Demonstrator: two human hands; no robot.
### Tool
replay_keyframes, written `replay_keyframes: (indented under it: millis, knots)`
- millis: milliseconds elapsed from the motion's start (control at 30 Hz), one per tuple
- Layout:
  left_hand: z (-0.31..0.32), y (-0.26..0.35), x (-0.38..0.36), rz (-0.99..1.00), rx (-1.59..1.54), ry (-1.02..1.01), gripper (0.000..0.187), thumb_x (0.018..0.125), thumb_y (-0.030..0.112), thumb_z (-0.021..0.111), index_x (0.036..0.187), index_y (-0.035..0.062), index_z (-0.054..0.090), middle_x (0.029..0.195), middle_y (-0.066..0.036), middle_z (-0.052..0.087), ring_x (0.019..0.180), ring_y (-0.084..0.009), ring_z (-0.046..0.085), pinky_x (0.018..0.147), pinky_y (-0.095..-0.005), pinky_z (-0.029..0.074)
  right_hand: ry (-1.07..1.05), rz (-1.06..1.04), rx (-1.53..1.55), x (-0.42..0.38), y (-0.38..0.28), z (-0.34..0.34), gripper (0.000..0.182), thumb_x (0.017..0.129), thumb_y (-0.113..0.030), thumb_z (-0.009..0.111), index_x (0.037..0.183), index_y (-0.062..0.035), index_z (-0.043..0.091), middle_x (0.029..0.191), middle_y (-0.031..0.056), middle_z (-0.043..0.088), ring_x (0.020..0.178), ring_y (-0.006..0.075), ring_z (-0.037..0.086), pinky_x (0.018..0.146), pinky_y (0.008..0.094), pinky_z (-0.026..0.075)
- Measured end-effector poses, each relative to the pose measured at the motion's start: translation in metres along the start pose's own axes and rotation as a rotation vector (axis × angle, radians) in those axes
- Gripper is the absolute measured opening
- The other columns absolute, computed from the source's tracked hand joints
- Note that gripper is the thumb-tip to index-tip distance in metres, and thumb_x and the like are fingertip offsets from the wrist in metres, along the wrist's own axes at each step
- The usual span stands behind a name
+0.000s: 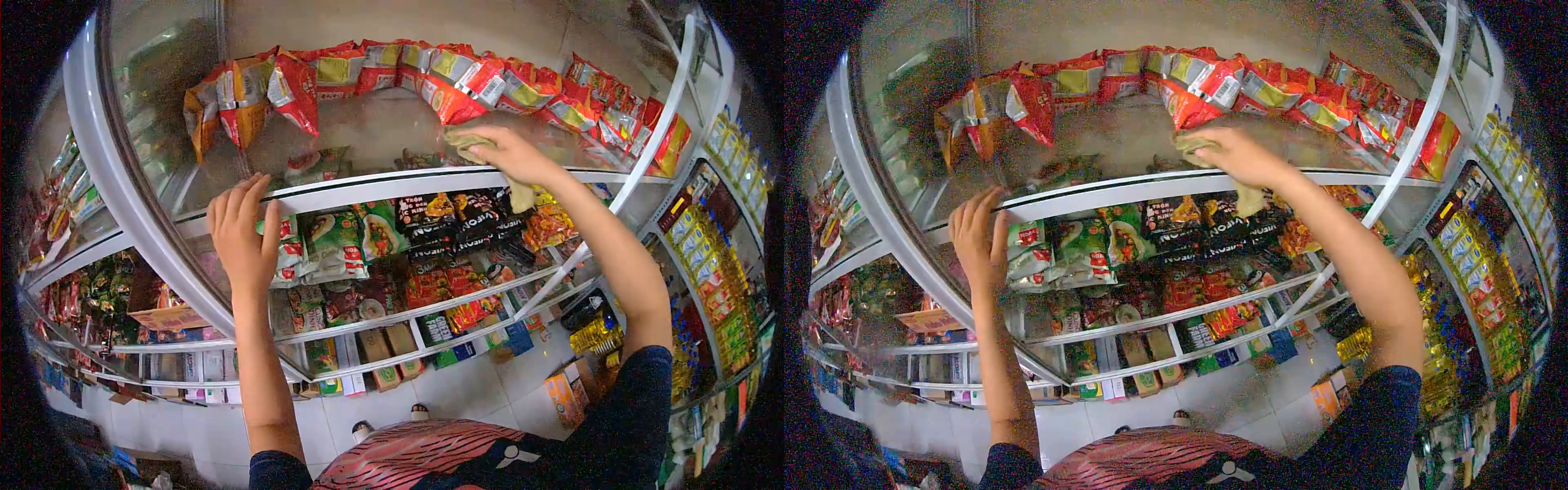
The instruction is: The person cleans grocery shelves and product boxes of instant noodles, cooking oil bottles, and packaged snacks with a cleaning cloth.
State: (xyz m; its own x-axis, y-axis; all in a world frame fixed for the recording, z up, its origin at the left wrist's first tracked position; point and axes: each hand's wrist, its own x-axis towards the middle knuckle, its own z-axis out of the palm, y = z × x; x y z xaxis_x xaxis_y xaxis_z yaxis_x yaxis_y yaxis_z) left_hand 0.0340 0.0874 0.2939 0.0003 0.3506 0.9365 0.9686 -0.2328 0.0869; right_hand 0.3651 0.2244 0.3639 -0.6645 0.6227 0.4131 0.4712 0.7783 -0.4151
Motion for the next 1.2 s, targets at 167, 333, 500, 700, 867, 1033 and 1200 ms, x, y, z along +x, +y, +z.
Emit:
replay_keyframes:
  millis: [167,333,500,700,867,1033,1200]
  knots:
    - [-0.002,0.0,0.0,-0.009,-0.013,-0.014,0.027,0.075,0.017,0.053,0.098,0.0047,0.056,0.1,-0.008,0.057,0.095,-0.0246,0.048,0.087,-0.0359,0.032,-0.14,0.048,-0.064,0.041,-0.016,0.019,0.034,0.085,-0.015,0.047,0.115,-0.001,0.046,0.106,0.0086,0.056,0.096,0.0156,0.051,0.084,0.0281,0.039]
    - [-0.001,-0.003,-0.001,0.019,-0.008,-0.013,0.027,0.075,0.019,0.053,0.098,0.0051,0.056,0.1,-0.007,0.056,0.095,-0.0246,0.049,0.086,-0.0366,0.032,0.032,-0.088,-0.182,0.08,0.008,0.04,0.032,0.081,-0.024,0.049,0.106,-0.0036,0.053,0.096,0.0177,0.057,0.089,0.0322,0.055,0.077,0.0381,0.042]
    - [0.013,-0.009,-0.004,0.038,0.003,0.085,0.026,0.073,0.02,0.052,0.094,0.0055,0.058,0.096,-0.006,0.058,0.091,-0.0224,0.051,0.083,-0.0352,0.034,0.059,0.01,-0.341,0.091,0.005,0.054,0.028,0.079,-0.023,0.049,0.099,-0.0034,0.055,0.092,0.0192,0.057,0.087,0.0349,0.054,0.076,0.0414,0.042]
    - [0.026,-0.016,-0.003,0.108,0.098,0.265,0.023,0.068,0.02,0.052,0.087,0.0093,0.06,0.088,-0.003,0.059,0.081,-0.0179,0.053,0.075,-0.0322,0.036,0.082,0.099,-0.377,0.126,-0.006,0.075,0.031,0.076,-0.025,0.052,0.098,-0.0036,0.056,0.092,0.0212,0.057,0.087,0.0364,0.054,0.075,0.0425,0.042]
    - [0.028,-0.017,-0.005,0.103,0.092,0.252,0.024,0.069,0.021,0.052,0.087,0.0093,0.061,0.09,-0.003,0.059,0.081,-0.0187,0.053,0.076,-0.0322,0.036,0.079,0.136,-0.497,0.19,0.07,0.09,0.029,0.079,-0.019,0.043,0.098,-0.0028,0.056,0.097,0.0189,0.057,0.088,0.0353,0.054,0.075,0.0405,0.043]
    - [0.028,-0.017,-0.004,0.1,0.059,0.26,0.023,0.071,0.019,0.049,0.087,0.0089,0.061,0.09,-0.003,0.06,0.082,-0.0193,0.053,0.075,-0.032,0.035,-0.112,0.107,-0.803,0.212,0.056,0.084,0.03,0.076,-0.017,0.045,0.098,-0.0009,0.055,0.094,0.0222,0.056,0.086,0.0354,0.055,0.073,0.0434,0.045]
    - [0.035,-0.022,-0.003,0.15,0.089,0.338,0.022,0.066,0.019,0.052,0.084,0.01,0.061,0.087,-0.002,0.06,0.079,-0.0171,0.054,0.072,-0.0315,0.036,-0.355,0.215,-1.05,0.237,0.03,0.083,0.03,0.076,-0.015,0.043,0.094,0.0045,0.056,0.099,0.0236,0.055,0.089,0.0365,0.055,0.074,0.0435,0.045]
